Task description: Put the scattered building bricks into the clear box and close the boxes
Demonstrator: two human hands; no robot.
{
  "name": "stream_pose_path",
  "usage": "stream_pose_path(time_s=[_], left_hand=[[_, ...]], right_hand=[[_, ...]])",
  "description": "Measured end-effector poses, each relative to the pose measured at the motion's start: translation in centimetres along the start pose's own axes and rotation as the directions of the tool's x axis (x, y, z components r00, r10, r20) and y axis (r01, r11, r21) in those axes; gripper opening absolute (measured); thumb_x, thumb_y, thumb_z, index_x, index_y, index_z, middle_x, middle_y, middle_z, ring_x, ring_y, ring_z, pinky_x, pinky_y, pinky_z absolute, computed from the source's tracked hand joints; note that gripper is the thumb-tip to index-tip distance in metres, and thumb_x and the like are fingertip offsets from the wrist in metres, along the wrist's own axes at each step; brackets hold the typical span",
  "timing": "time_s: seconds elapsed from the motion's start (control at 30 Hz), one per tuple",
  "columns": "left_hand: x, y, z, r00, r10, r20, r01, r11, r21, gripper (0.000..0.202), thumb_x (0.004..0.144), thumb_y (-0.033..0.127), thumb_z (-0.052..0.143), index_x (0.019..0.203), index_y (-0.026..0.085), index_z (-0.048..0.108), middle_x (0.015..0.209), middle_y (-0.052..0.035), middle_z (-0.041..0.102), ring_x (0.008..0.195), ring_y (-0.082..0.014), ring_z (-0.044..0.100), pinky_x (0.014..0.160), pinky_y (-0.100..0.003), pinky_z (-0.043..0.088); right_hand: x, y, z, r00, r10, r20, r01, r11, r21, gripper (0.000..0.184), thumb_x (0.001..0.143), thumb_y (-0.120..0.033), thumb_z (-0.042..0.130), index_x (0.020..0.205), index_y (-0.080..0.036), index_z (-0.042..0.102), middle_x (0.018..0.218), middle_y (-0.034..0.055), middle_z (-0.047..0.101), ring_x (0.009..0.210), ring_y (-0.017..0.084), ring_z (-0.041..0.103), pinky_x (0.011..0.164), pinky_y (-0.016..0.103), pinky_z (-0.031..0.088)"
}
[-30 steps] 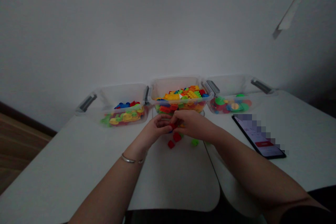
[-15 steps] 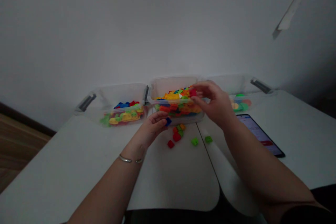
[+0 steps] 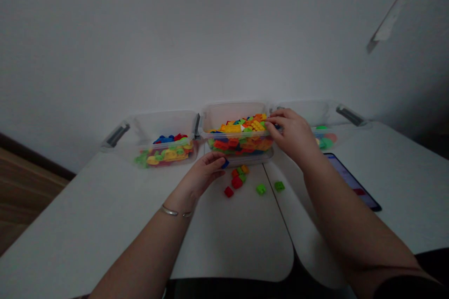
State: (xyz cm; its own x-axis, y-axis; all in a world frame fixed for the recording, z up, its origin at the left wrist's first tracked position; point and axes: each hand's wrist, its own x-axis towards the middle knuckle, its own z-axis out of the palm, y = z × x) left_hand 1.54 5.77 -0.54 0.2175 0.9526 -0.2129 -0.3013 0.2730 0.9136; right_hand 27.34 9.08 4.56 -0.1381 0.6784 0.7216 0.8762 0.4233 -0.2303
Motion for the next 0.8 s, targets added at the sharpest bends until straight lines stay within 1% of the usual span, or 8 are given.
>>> stream_pose_path(time_s=[0.1,0.23,0.33,0.4,0.47,0.67,0.73,0.8], left_hand=[[0.0,0.0,0.2,1.0,-0.004,-0.004,0.004,1.0,0.002,0.046,0.049,0.032,0.097,0.081,0.016,0.069,0.083,0.0002,0.066,0.071,-0.0108,0.059,0.064,-0.023,0.05],[0.0,-0.1,0.3,1.0,0.0,0.003,0.0,1.0,0.011,0.044,0.051,0.033,0.096,0.08,0.016,0.068,0.082,0.001,0.065,0.071,-0.0101,0.059,0.064,-0.022,0.05],[0.1,-0.2,0.3,1.0,0.007,0.013,-0.007,1.0,0.012,0.041,0.054,0.031,0.095,0.081,0.017,0.068,0.082,0.001,0.066,0.071,-0.0097,0.059,0.063,-0.022,0.05],[0.1,-0.3,0.3,1.0,0.007,0.019,-0.007,1.0,0.011,0.04,0.055,0.029,0.095,0.082,0.017,0.068,0.082,0.0009,0.066,0.072,-0.0096,0.06,0.064,-0.022,0.05],[0.2,-0.4,0.3,1.0,0.006,0.024,-0.006,1.0,0.008,0.04,0.055,0.028,0.095,0.083,0.017,0.068,0.082,0.0012,0.066,0.072,-0.0095,0.06,0.065,-0.021,0.051],[0.2,-0.4,0.2,0.999,0.023,0.038,-0.021,0.999,-0.04,0.045,0.051,0.029,0.098,0.083,0.016,0.069,0.081,0.0013,0.067,0.074,-0.0106,0.062,0.066,-0.021,0.053],[0.2,-0.4,0.2,0.998,0.031,0.05,-0.028,0.997,-0.073,0.044,0.051,0.027,0.098,0.083,0.016,0.069,0.083,0.0009,0.068,0.076,-0.0112,0.064,0.069,-0.022,0.054],[0.1,-0.3,0.3,0.998,0.044,0.055,-0.038,0.994,-0.1,0.042,0.053,0.025,0.097,0.083,0.016,0.069,0.084,0.0004,0.068,0.079,-0.012,0.065,0.074,-0.024,0.055]], right_hand=[[-0.1,-0.7,-0.3,0.996,-0.012,0.09,0.022,0.994,-0.104,0.035,0.096,-0.032,0.05,0.098,-0.013,0.079,0.109,0.0156,0.074,0.105,0.03,0.066,0.098,0.046,0.05],[-0.3,-2.1,-0.8,0.979,-0.009,0.205,0.052,0.977,-0.206,0.039,0.099,-0.033,0.046,0.106,-0.01,0.076,0.119,0.0165,0.073,0.11,0.03,0.066,0.105,0.047,0.045],[-0.6,-3.1,-1.2,0.972,0.01,0.235,0.05,0.968,-0.247,0.038,0.099,-0.033,0.045,0.111,-0.011,0.073,0.12,0.0165,0.073,0.107,0.03,0.067,0.101,0.047,0.047],[-0.7,-3.6,-1.3,0.971,0.034,0.238,0.032,0.963,-0.269,0.038,0.099,-0.032,0.045,0.117,-0.009,0.069,0.117,0.0179,0.073,0.104,0.032,0.067,0.095,0.047,0.049],[-0.8,-3.7,-1.2,0.972,0.04,0.232,0.027,0.96,-0.278,0.041,0.099,-0.03,0.043,0.126,-0.007,0.064,0.118,0.0197,0.072,0.103,0.033,0.066,0.094,0.047,0.049],[-0.9,-3.3,-0.9,0.985,0.009,0.172,0.028,0.977,-0.212,0.058,0.098,-0.035,0.047,0.147,-0.005,0.044,0.145,0.0238,0.054,0.126,0.037,0.056,0.102,0.05,0.045],[-0.9,-3.5,-1.1,0.989,-0.005,0.147,0.029,0.986,-0.165,0.06,0.096,-0.035,0.051,0.148,-0.005,0.043,0.147,0.0252,0.052,0.13,0.038,0.053,0.103,0.053,0.044],[-0.9,-3.8,-1.4,0.99,-0.055,0.127,0.065,0.995,-0.073,0.058,0.094,-0.032,0.055,0.145,-0.007,0.047,0.144,0.0241,0.055,0.128,0.038,0.054,0.104,0.054,0.044]])
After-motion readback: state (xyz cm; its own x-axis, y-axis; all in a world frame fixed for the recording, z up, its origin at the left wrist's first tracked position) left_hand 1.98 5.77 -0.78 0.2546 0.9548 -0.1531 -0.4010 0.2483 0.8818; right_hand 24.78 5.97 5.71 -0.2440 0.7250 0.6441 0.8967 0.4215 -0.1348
